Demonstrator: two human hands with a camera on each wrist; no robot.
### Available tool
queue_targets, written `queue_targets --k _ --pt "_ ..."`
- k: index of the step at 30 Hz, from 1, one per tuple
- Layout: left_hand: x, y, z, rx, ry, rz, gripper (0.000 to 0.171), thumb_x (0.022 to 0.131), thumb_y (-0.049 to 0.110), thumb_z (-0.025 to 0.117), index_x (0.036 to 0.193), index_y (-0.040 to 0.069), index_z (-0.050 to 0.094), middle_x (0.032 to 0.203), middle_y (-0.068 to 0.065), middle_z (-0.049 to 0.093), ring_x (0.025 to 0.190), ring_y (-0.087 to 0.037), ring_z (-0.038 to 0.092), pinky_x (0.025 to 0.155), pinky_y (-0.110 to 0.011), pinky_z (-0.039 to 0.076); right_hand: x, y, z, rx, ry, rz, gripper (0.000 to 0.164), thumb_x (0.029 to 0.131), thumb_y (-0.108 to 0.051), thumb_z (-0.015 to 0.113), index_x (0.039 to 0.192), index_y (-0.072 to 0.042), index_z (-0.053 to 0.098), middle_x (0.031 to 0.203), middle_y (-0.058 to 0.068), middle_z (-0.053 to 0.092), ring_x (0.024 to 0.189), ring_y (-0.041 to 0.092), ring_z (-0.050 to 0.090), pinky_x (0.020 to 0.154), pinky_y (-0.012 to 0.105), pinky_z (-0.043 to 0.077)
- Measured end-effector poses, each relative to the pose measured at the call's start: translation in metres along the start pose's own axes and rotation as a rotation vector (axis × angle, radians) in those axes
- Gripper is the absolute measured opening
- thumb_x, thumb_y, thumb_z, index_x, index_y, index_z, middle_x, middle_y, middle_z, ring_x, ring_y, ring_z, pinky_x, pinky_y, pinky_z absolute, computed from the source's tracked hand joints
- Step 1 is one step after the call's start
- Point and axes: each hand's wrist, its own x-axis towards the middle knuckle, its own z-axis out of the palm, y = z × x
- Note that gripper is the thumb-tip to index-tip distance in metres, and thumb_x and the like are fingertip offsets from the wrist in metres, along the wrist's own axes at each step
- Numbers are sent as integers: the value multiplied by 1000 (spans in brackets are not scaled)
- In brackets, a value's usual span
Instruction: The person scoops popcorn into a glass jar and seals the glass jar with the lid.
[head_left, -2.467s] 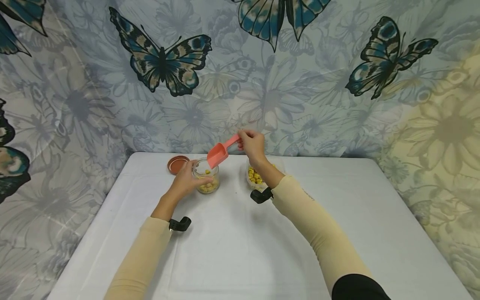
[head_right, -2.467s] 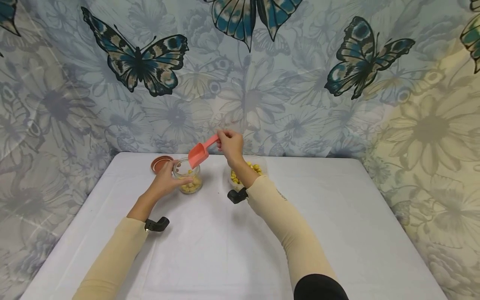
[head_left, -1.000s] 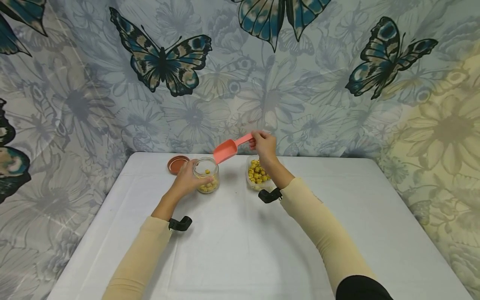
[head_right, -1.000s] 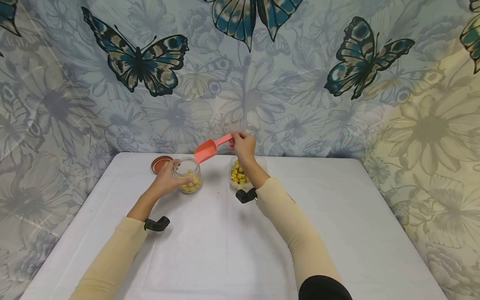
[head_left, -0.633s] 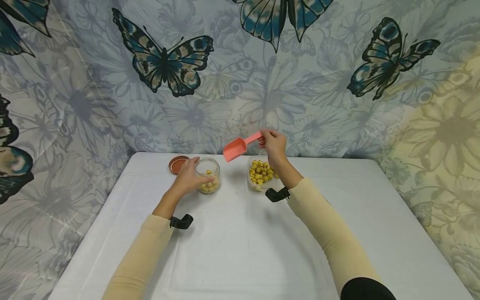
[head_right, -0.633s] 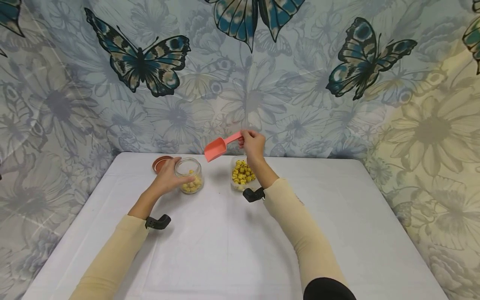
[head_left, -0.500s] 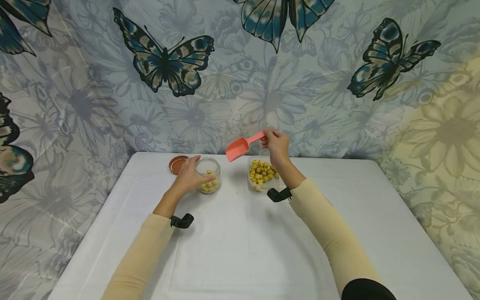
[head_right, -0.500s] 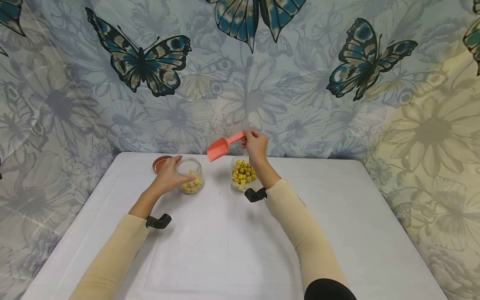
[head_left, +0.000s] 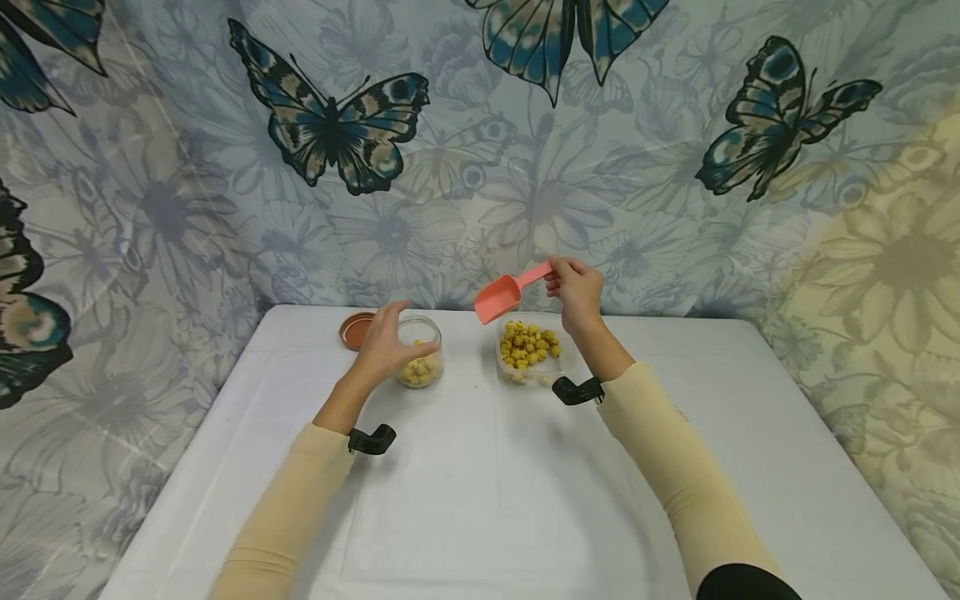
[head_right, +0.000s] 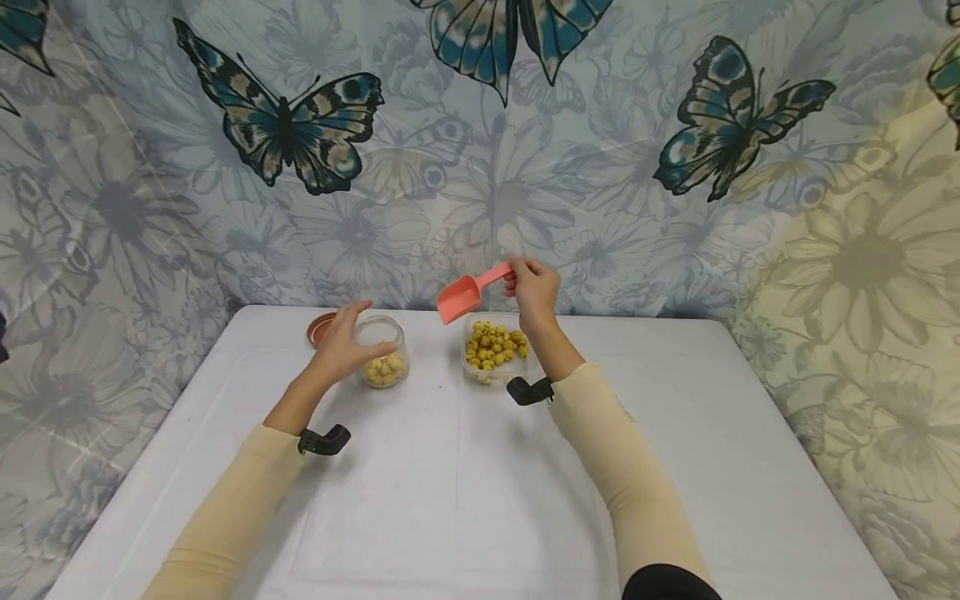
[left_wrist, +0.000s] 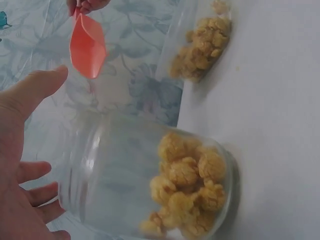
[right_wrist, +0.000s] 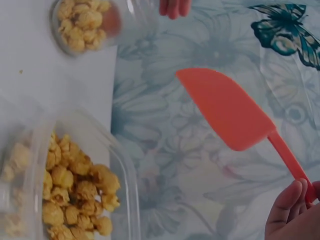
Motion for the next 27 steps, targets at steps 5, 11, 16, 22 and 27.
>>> queue_targets --k 5,11,16,22,27 --pt "2 16 2 -7 1 55 95 76 47 79 150 9 33 157 -15 27 145 -36 26 114 -59 30 7 -4 -13 -33 0 -38 26 96 -14 60 105 10 65 61 -3 61 50 7 52 47 16 47" --pt "4 31 7 -23 -25 73 94 76 46 80 150 12 33 158 -14 24 147 -34 22 115 -60 29 11 -5 -24 -65 -7 -62 27 95 -15 62 106 9 66 62 -3 62 52 7 54 48 16 48" --pt "5 39 20 -64 -60 85 93 78 44 79 151 13 30 159 -13 21 146 -36 26 113 -60 31 13 -4 -33 -100 1 -87 19 94 -14 63 100 3 69 62 -4 63 52 7 55 48 15 48" --pt "7 47 35 -107 -74 146 90 80 42 78 151 11 32 158 -13 23 146 -36 28 114 -58 32 16 -4 -39 -178 7 -153 16 94 -15 63 94 0 70 62 -7 62 52 4 54 49 14 47" --pt "9 49 47 -118 -100 184 89 81 42 77 151 10 32 158 -13 24 145 -36 30 113 -58 33 14 -6 -42 -273 -23 -231 31 95 -16 61 107 13 68 65 -9 61 55 3 54 52 13 48"
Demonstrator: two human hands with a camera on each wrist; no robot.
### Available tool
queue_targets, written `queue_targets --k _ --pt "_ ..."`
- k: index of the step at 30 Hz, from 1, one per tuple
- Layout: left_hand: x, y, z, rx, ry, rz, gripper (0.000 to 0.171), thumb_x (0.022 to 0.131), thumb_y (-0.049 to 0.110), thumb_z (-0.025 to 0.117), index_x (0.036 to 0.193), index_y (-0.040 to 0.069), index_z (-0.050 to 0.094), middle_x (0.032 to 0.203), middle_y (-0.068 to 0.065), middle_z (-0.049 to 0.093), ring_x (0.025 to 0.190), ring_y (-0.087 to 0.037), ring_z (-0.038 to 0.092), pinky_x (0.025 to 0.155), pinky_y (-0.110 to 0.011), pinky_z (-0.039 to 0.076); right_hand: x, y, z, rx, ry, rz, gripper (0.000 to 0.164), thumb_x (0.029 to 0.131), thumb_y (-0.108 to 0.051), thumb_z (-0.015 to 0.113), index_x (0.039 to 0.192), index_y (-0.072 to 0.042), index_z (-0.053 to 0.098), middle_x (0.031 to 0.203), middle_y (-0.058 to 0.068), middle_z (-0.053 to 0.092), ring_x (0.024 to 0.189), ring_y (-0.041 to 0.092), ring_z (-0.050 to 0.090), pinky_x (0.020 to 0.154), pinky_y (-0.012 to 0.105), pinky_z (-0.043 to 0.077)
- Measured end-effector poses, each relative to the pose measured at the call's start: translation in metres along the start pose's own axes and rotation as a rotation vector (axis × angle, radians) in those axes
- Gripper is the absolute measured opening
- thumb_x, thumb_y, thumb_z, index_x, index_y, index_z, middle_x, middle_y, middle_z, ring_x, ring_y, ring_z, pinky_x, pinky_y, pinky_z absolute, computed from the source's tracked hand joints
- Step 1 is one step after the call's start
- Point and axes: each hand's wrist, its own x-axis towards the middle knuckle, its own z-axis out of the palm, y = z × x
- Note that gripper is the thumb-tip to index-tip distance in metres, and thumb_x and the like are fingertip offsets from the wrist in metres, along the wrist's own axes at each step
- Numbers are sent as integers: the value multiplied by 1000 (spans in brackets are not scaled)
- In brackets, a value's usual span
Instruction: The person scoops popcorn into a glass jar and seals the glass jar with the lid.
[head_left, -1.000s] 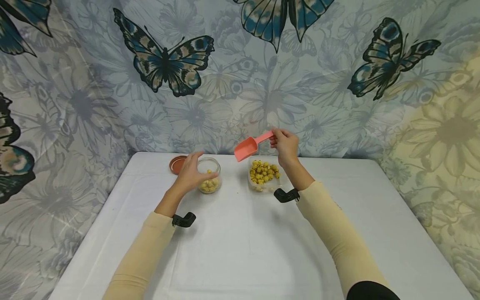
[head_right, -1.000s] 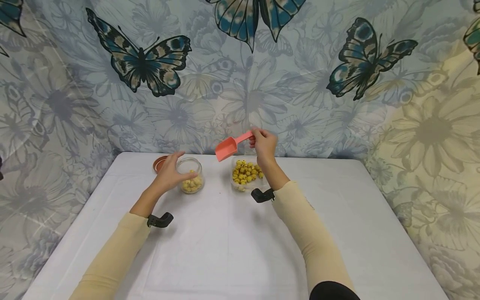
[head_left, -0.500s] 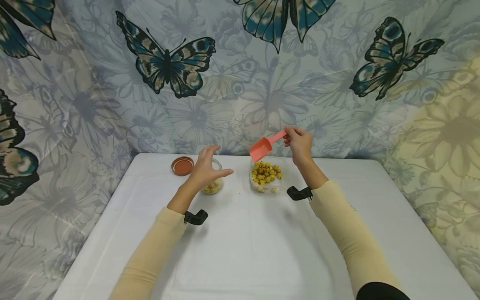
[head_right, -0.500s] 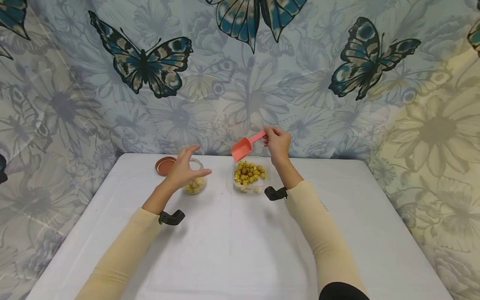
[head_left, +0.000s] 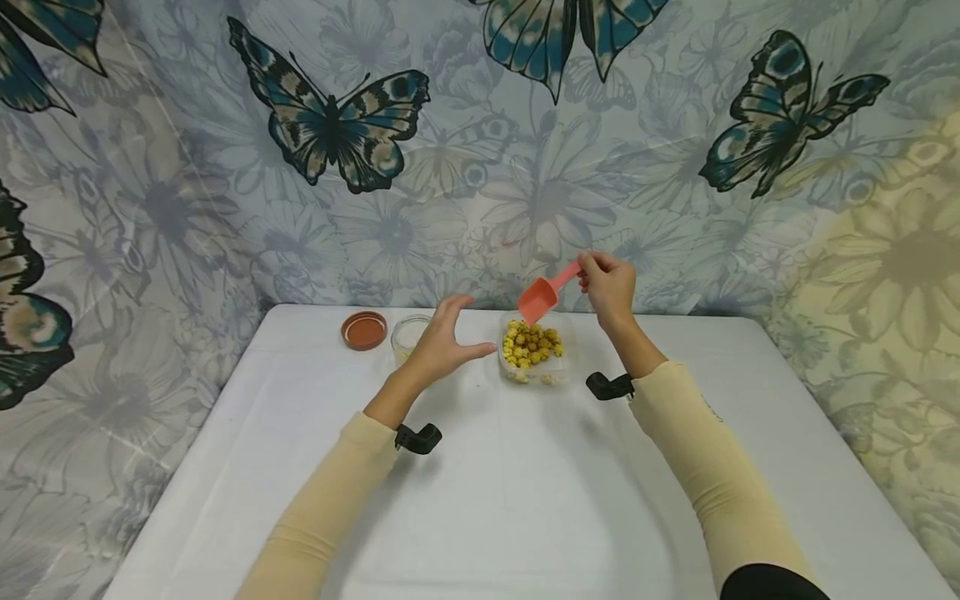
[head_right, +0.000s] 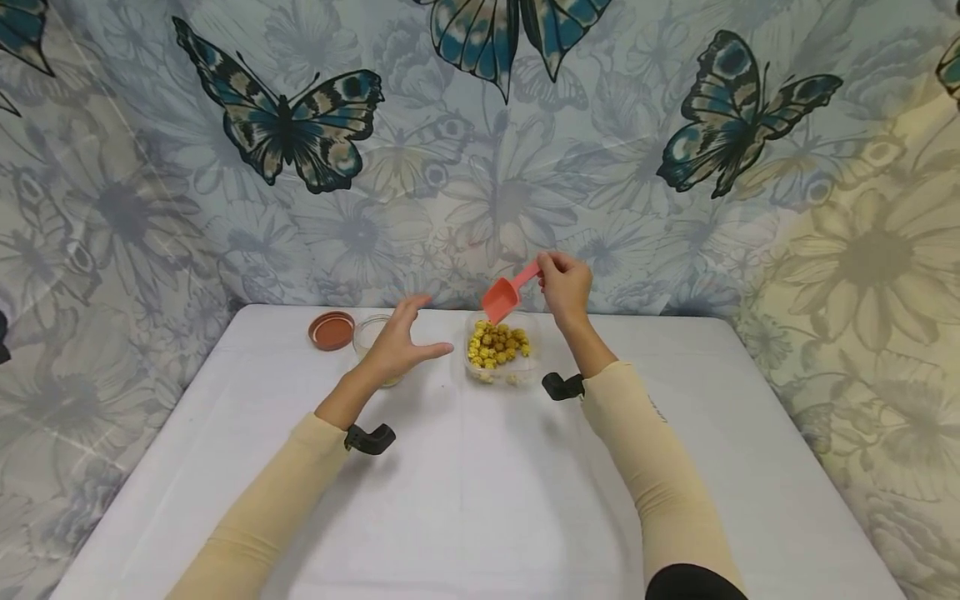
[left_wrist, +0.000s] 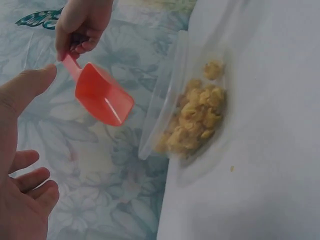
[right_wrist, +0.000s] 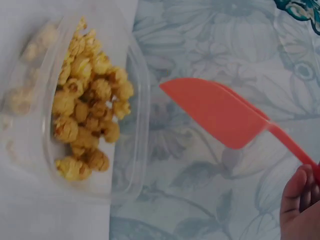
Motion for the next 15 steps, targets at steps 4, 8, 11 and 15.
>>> queue_targets --k 4,8,11,15 --pt "2 -1 10 -1 -20 6 88 82 42 77 151 11 32 156 -13 28 143 -35 33 112 -57 35 -8 -11 -2 -85 -56 -155 28 96 -7 59 103 18 67 69 6 62 54 5 54 52 14 47" --pt "3 -1 22 -12 -42 7 87 81 40 77 150 9 33 155 -12 31 142 -34 34 112 -56 36 -16 -18 -4 -156 -66 -268 25 95 -3 58 98 20 68 72 29 61 52 5 53 51 12 45" --pt "3 -2 31 -23 -62 -14 87 82 38 78 150 9 33 155 -12 32 143 -33 34 113 -54 35 -11 -5 -7 -173 -60 -291 25 95 -3 57 97 20 68 76 36 60 52 6 52 50 10 43" --pt "5 -6 40 -27 -88 -64 86 83 37 77 151 10 33 155 -14 32 143 -34 32 114 -53 34 0 20 -11 -189 -59 -316 26 96 -6 58 97 17 70 77 35 62 53 2 51 50 9 42"
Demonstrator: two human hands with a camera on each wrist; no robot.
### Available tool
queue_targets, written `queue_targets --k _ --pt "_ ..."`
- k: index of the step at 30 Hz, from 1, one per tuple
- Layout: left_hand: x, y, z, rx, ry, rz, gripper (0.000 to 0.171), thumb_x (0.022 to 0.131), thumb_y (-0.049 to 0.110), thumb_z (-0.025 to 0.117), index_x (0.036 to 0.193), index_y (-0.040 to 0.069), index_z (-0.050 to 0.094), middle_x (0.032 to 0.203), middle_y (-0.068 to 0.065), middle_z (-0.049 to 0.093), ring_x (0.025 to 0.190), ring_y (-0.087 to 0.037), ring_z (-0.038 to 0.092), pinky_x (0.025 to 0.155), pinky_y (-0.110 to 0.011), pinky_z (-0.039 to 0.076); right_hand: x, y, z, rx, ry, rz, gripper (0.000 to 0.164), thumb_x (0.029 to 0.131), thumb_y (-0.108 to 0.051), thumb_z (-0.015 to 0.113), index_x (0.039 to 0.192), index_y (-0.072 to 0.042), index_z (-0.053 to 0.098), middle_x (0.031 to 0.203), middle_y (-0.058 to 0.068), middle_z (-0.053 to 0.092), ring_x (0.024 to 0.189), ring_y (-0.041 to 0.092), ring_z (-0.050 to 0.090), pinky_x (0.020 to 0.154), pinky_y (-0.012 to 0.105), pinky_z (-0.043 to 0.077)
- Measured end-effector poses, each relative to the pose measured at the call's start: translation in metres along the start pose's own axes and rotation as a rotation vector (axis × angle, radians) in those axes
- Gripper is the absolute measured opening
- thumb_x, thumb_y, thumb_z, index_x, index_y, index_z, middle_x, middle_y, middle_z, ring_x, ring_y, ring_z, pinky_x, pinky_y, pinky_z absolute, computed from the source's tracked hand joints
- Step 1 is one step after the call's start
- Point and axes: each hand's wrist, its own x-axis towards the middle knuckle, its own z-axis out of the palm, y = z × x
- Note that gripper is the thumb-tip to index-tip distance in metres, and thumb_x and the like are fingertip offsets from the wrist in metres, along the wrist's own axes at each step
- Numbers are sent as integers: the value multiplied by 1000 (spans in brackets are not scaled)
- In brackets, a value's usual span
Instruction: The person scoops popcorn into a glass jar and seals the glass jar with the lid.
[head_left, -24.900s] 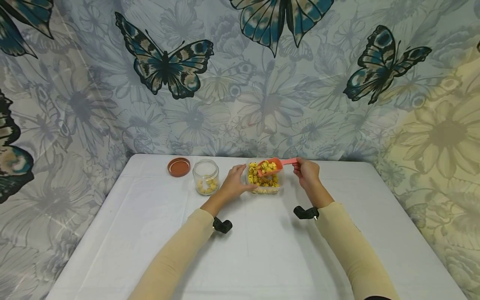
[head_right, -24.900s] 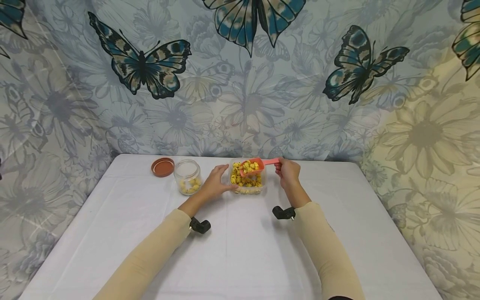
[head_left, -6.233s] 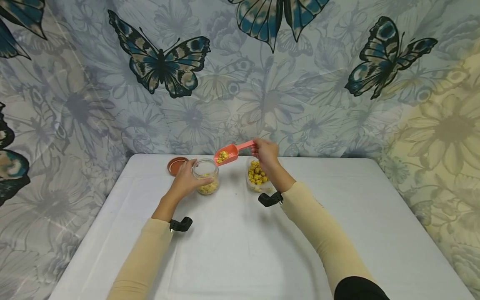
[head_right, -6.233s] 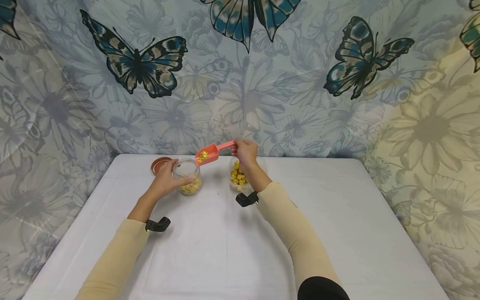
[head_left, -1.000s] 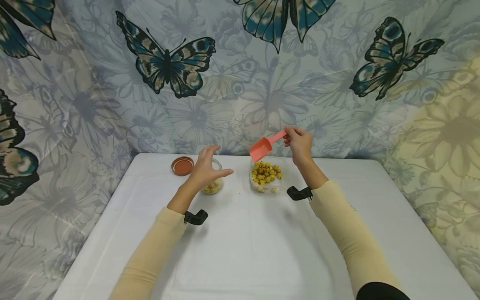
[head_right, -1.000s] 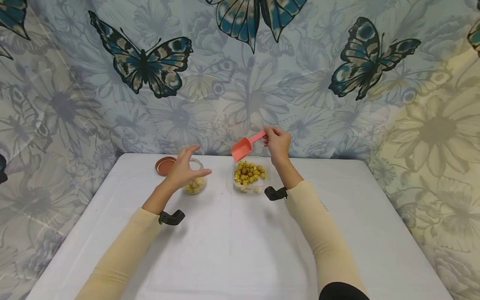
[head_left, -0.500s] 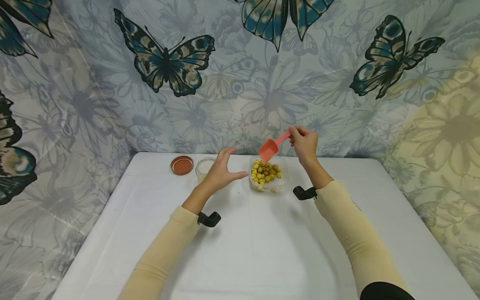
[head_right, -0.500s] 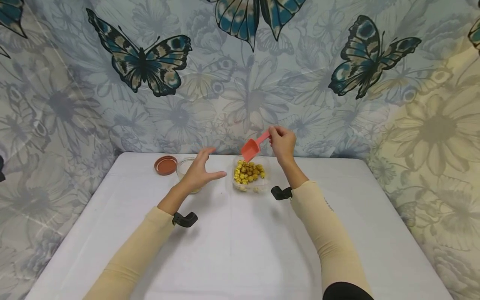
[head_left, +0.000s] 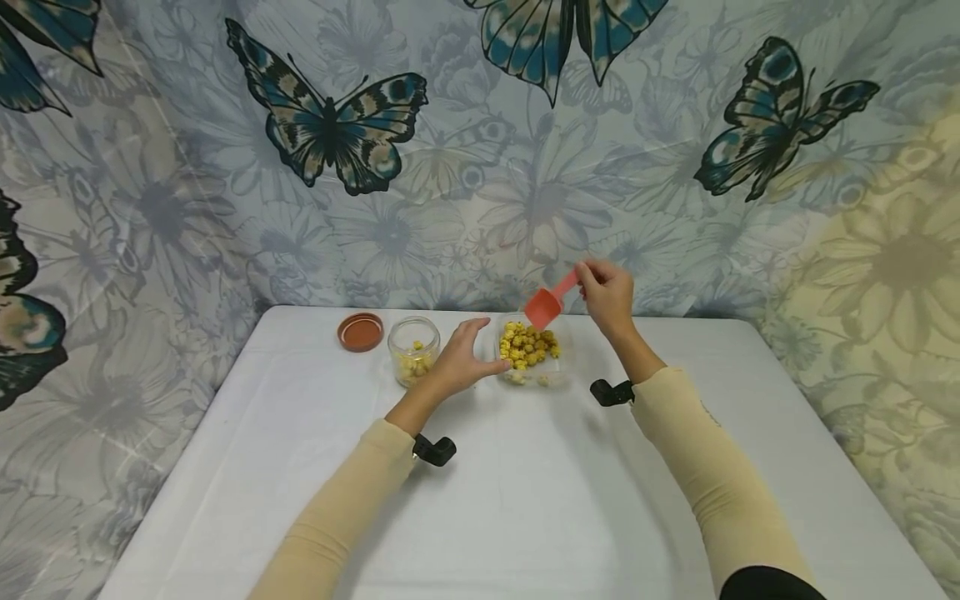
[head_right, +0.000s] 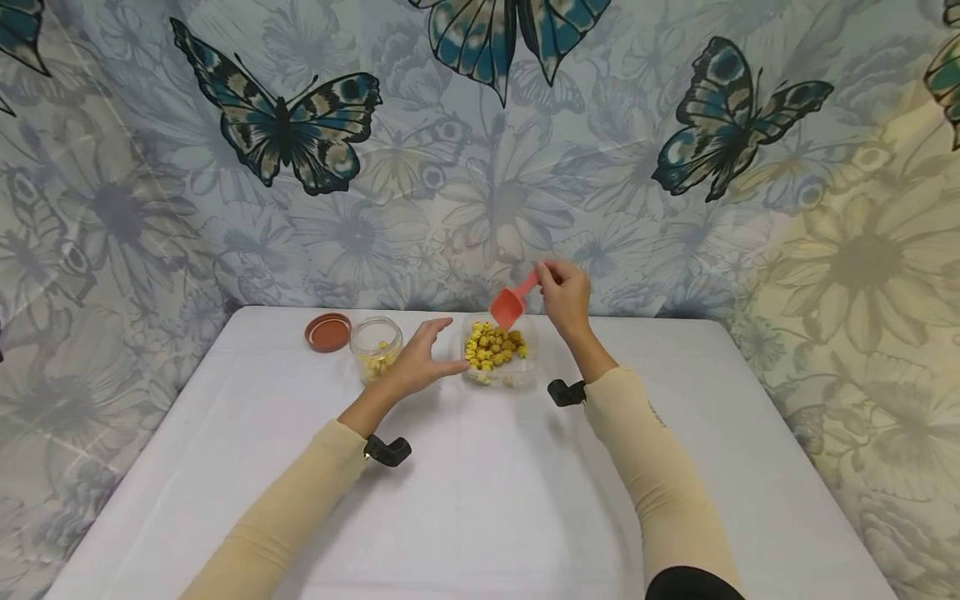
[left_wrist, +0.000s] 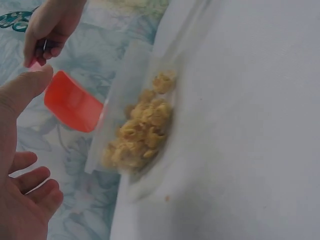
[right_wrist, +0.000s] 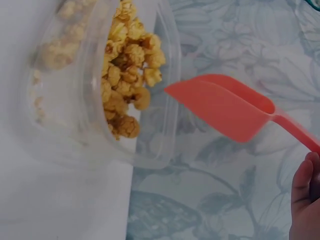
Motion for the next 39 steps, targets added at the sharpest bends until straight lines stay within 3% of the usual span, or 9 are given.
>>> queue_targets --k 7,14,18,25,27,32,39 --pt "6 -13 15 35 -35 -68 89 83 42 76 152 10 31 155 -15 31 144 -34 31 117 -51 31 -5 16 3 -86 13 -16 26 96 -12 60 99 12 72 80 28 64 56 -5 49 53 8 42" --pt "8 -23 23 42 -43 -138 94 82 50 74 154 12 27 155 -15 32 144 -33 32 117 -49 32 -9 18 7 -153 -1 -102 22 95 -8 62 98 12 71 82 26 66 59 -8 48 56 7 41" --pt "11 -28 26 11 -33 -155 94 82 48 75 154 13 26 154 -16 32 144 -33 33 117 -49 31 -12 20 11 -193 -35 -144 21 95 -7 62 98 11 72 83 25 67 62 -2 48 57 9 39" --pt "16 -30 30 13 -31 -120 96 80 46 77 154 10 26 154 -18 32 144 -33 33 118 -47 30 -13 23 15 -268 -129 -215 18 93 -6 64 98 8 74 82 22 68 62 14 48 56 21 37" --pt "17 -30 31 5 -29 -109 96 80 45 77 154 11 26 155 -17 32 144 -33 32 118 -47 30 -11 25 14 -246 -162 -167 21 94 -8 63 101 9 72 85 23 68 62 13 50 55 19 39" --pt "19 -31 32 7 -33 -89 95 80 45 78 154 11 29 156 -15 32 145 -32 32 118 -47 30 -5 36 7 -108 -224 102 34 99 -18 58 113 11 67 90 24 65 66 11 58 59 15 48" --pt "20 -30 32 29 -49 -65 95 81 48 76 155 15 27 157 -13 31 146 -32 30 118 -48 30 1 57 -1 1 -316 403 39 99 -22 57 119 11 64 71 -4 62 64 6 57 60 17 52"
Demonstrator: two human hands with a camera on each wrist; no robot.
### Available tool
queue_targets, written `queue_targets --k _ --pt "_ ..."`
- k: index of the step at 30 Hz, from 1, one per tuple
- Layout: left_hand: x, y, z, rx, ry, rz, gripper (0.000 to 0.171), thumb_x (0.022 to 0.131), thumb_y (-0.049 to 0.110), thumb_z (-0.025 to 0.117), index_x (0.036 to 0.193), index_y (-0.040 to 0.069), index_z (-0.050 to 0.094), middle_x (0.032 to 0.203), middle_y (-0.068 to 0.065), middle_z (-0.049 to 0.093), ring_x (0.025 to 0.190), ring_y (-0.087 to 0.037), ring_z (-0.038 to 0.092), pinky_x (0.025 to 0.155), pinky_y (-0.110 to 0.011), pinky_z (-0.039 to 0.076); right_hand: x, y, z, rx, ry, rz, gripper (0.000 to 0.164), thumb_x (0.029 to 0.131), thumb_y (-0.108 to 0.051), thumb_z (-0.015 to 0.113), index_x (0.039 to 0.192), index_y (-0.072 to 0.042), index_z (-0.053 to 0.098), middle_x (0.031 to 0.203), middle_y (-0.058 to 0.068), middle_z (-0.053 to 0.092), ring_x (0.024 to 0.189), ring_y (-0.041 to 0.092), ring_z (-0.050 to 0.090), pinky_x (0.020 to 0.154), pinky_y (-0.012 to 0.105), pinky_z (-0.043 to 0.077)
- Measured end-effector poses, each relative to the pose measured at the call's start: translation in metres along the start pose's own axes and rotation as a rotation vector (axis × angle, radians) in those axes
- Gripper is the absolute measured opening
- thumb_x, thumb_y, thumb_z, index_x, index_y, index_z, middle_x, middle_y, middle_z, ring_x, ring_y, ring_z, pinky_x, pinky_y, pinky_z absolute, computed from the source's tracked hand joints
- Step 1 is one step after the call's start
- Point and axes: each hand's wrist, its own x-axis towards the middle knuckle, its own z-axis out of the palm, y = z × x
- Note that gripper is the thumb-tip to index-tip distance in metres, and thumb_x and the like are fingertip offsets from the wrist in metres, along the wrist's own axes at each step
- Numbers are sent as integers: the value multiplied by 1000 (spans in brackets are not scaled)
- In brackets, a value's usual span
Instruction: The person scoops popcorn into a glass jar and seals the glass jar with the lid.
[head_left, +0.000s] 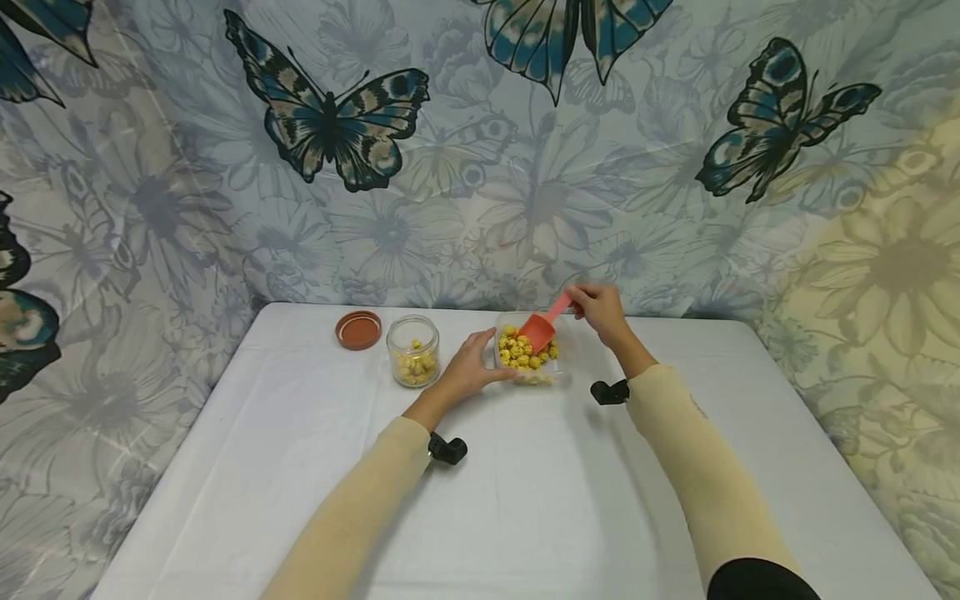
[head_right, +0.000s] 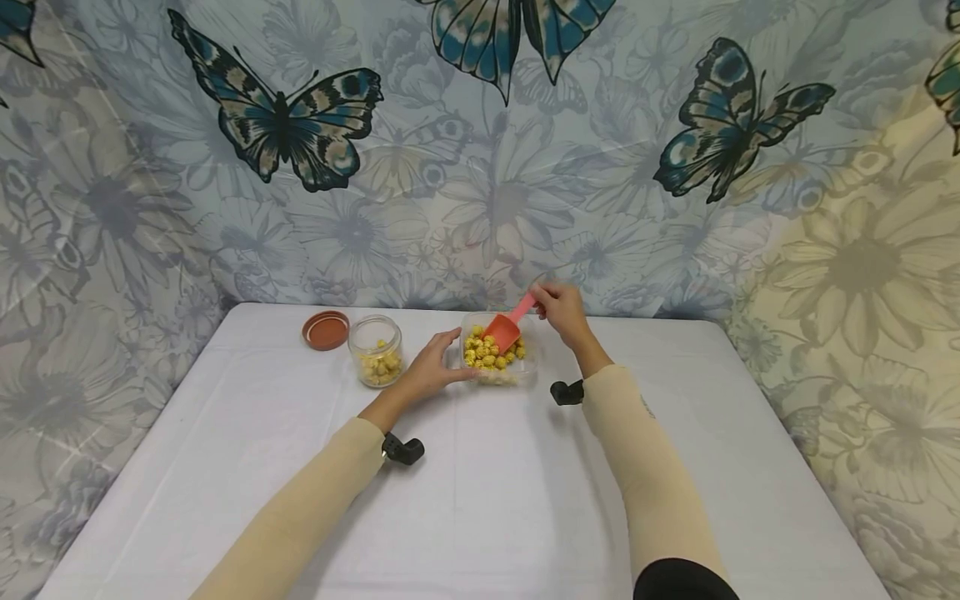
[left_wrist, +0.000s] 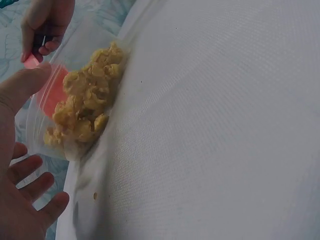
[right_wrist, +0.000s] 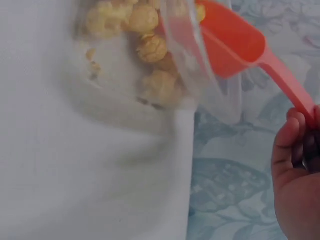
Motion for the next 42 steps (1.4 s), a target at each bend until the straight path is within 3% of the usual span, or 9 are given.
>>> queue_targets --k 5,10,19,29,42 --pt "-1 2 -1 5 -6 18 95 81 48 76 155 15 27 157 -13 31 146 -33 30 118 -49 30 -3 7 -3 69 -59 169 42 101 -21 54 127 11 57 70 -11 60 64 3 56 60 15 51" --pt "-2 3 -2 22 -12 28 93 82 47 75 155 14 27 156 -14 33 145 -33 31 118 -48 30 -10 13 0 122 -90 267 39 102 -17 51 125 13 56 69 -8 60 61 2 54 58 15 50" --pt "-2 4 -3 36 -15 38 91 83 45 74 155 14 27 156 -13 33 145 -34 31 118 -49 30 -30 11 11 263 -9 417 34 102 -18 50 121 9 55 68 -6 59 59 4 51 56 14 47" --pt "-2 4 -3 45 -30 29 92 84 47 74 156 15 25 157 -12 32 145 -33 30 117 -49 31 -34 12 15 241 23 438 35 103 -20 47 123 8 55 69 -6 57 61 4 49 56 14 46" --pt "-3 6 1 53 -37 12 92 86 45 72 156 13 22 157 -15 29 146 -34 28 118 -49 29 -40 16 17 225 53 401 38 104 -20 46 130 7 54 71 -7 58 63 4 49 58 14 45"
